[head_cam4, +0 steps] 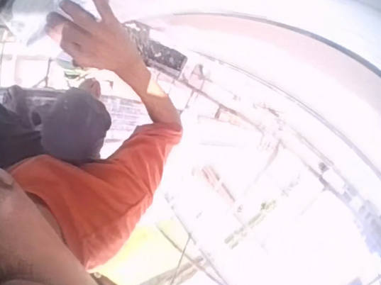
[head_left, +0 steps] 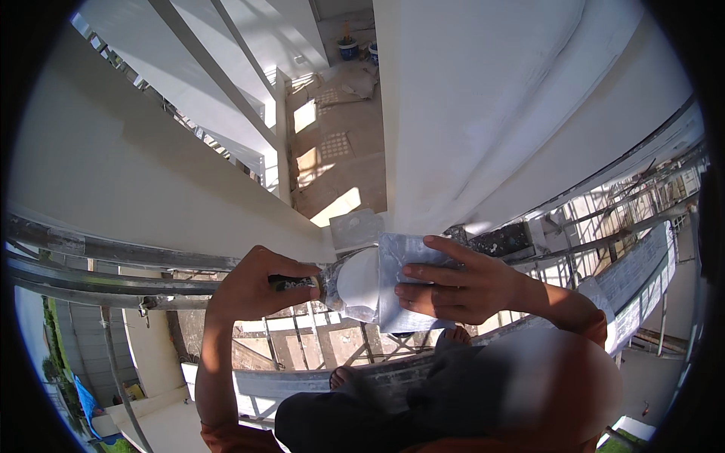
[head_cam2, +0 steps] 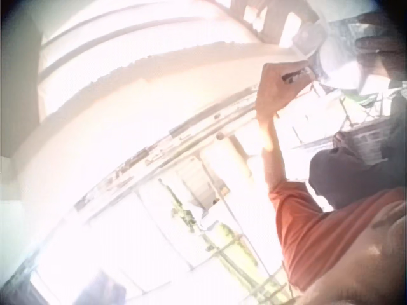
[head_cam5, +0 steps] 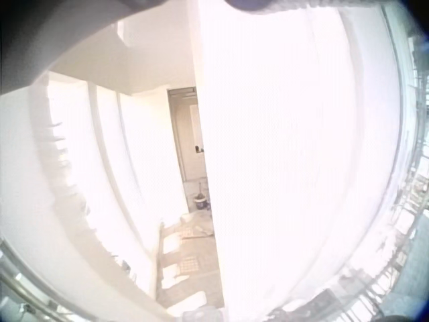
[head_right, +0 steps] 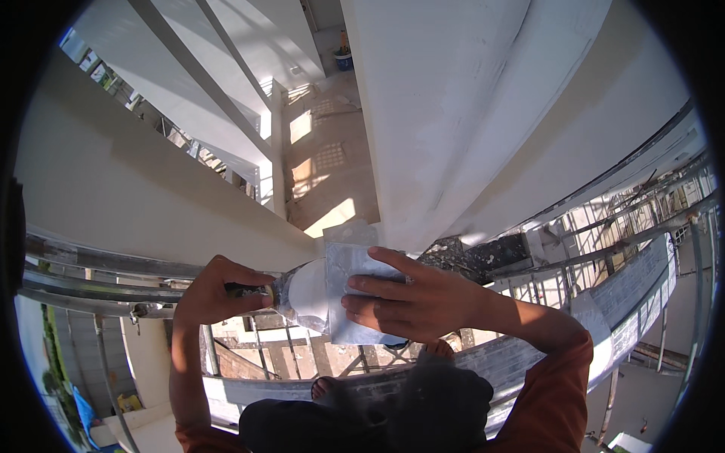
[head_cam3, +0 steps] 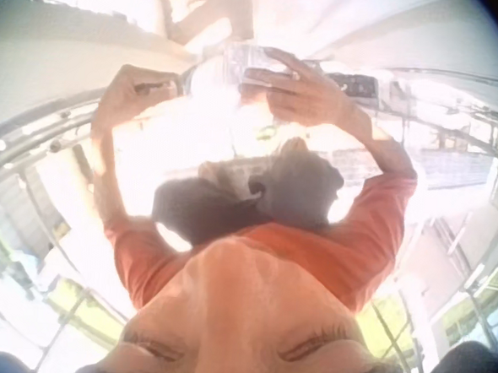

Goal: The person applies white plaster to a curved white wall using a trowel and a hawk. They repeatedly scoop plaster from the hawk and smooth it onto the wall surface while standing on scaffolding.

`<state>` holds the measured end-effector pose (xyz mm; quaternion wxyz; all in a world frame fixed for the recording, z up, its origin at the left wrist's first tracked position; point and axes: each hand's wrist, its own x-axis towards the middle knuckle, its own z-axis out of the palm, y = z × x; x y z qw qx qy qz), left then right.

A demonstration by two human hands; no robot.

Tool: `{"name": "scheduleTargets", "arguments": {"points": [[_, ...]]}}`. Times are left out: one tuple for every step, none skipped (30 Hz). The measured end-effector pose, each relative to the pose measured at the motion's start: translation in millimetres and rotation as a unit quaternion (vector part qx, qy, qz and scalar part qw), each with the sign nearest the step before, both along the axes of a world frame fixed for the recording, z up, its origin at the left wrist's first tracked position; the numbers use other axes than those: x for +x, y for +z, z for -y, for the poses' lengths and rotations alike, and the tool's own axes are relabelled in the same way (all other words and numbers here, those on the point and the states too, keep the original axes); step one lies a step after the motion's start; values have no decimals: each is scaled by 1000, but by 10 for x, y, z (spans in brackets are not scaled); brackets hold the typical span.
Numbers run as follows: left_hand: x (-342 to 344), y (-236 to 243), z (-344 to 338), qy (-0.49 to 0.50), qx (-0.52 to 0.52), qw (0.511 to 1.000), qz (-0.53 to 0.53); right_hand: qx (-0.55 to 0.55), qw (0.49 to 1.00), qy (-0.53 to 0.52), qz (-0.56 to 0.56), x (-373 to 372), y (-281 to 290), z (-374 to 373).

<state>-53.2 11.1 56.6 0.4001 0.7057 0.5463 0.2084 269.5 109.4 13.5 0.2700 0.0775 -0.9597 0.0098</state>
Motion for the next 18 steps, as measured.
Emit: {"name": "scheduleTargets", "arguments": {"points": [[9, 45, 5, 2, 2, 1000, -6, 11, 1000, -1, 18, -23, -16, -16], [15, 65, 18, 13, 11, 1000, -14, 31, 999, -7, 30, -35, -46, -31], [27, 69, 15, 21, 22, 999, -20, 34, 998, -13, 43, -42, -58, -41], [33, 76, 12, 29, 32, 999, -25, 37, 998, -20, 55, -51, -64, -47], [29, 100, 14, 43, 10, 999, -26, 39, 997, -28, 68, -57, -74, -52], [34, 141, 7, 55, -10, 998, -23, 13, 998, -37, 45, -30, -87, -74], [36, 193, 3, 67, -30, 997, -21, -12, 999, -46, 22, -3, -119, -106], [41, 266, 13, 95, -39, 994, -32, -38, 998, -55, -2, 18, -156, -129], [61, 335, 7, 118, -43, 991, -41, -100, 992, -76, -24, 58, -208, -148], [65, 398, 7, 142, -47, 988, -48, -161, 981, -95, -47, 82, -269, -162], [52, 457, 30, 190, -53, 980, -4, -221, 966, -115, -71, 106, -316, -164], [35, 487, 68, 233, -60, 970, 43, -335, 929, -118, -107, 144, -344, -130], [34, 470, 89, 272, -68, 956, 90, -496, 837, -174, -154, 196, -498, -29], [46, 406, 106, 279, -41, 949, 141, -635, 713, -220, -201, 248, -740, 111], [63, 332, 124, 288, -14, 938, 193, -748, 563, -254, -243, 292, -859, 201], [82, 244, 147, 301, 12, 922, 243, -768, 524, -216, -298, 294, -854, 228], [123, 137, 155, 331, 4, 907, 262, -782, 482, -177, -353, 284, -828, 244], [192, 47, 195, 345, 13, 896, 280, -789, 444, -133, -403, 264, -766, 223]]}}
